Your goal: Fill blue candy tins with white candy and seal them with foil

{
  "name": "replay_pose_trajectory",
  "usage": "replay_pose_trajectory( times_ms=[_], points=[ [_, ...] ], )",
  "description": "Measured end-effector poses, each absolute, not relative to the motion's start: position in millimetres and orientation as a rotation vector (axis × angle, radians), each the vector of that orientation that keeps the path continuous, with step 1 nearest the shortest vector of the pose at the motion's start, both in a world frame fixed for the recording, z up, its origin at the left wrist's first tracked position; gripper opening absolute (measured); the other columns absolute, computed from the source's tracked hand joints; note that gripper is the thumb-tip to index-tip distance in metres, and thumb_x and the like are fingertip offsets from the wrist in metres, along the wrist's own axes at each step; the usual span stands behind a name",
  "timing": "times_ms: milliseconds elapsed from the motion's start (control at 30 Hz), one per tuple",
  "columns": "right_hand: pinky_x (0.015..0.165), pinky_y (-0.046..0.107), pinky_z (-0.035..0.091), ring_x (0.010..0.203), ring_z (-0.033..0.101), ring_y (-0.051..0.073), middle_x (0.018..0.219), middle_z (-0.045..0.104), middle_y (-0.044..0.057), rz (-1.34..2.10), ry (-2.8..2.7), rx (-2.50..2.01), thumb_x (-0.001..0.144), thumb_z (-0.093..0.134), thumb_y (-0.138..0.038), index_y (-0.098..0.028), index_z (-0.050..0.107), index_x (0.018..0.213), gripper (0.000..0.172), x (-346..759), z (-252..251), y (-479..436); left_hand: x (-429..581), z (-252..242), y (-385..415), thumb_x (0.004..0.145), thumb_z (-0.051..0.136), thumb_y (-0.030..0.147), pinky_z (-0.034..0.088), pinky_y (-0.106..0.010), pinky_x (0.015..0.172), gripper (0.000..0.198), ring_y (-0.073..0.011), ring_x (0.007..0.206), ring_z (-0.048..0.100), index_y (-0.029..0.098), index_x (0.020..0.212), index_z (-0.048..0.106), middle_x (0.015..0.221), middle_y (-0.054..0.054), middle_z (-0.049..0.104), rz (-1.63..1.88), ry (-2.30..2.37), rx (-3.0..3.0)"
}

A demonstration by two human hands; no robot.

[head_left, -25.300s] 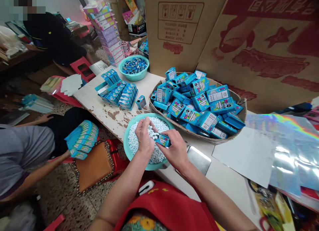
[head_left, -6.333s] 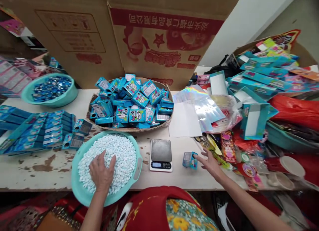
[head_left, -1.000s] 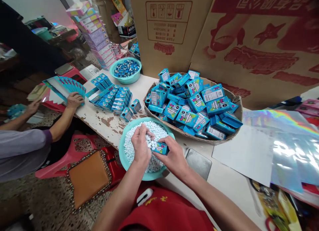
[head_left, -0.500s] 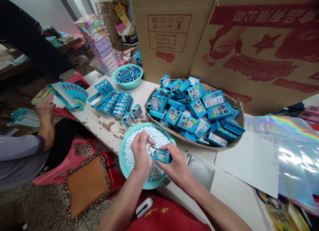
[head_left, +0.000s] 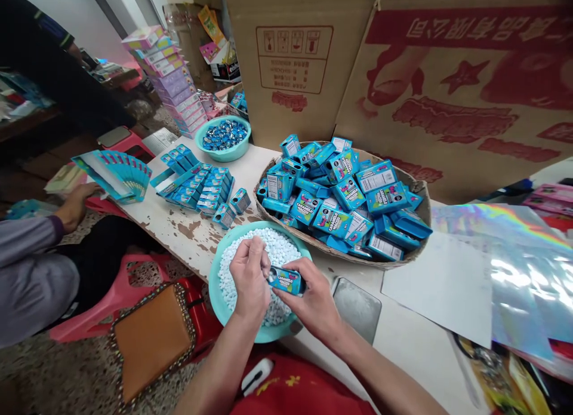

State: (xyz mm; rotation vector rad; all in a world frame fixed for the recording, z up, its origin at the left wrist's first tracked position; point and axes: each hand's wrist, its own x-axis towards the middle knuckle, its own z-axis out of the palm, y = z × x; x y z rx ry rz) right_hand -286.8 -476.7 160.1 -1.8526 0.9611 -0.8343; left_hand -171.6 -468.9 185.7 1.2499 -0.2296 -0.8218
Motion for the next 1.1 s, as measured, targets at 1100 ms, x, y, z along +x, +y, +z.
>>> replay_pose_trajectory(
  times_ms=[1100],
  points=[
    [0.075,0.026,0.046,0.085,0.057,0.015,0.092,0.06,0.002,-0.833,0.922,-1.683,0.069,0.077,-0.033,-0.02,0.061,0.096,0.034,-323,165,-480,-159,189,-468,0.081,0.063,0.034,0.023,-0.017,0.041,0.023,-0.006,0.042,0.03,0.017,0.072,0.049,0.049,0.007,0.037,-0.757,-0.348,1.219]
  ],
)
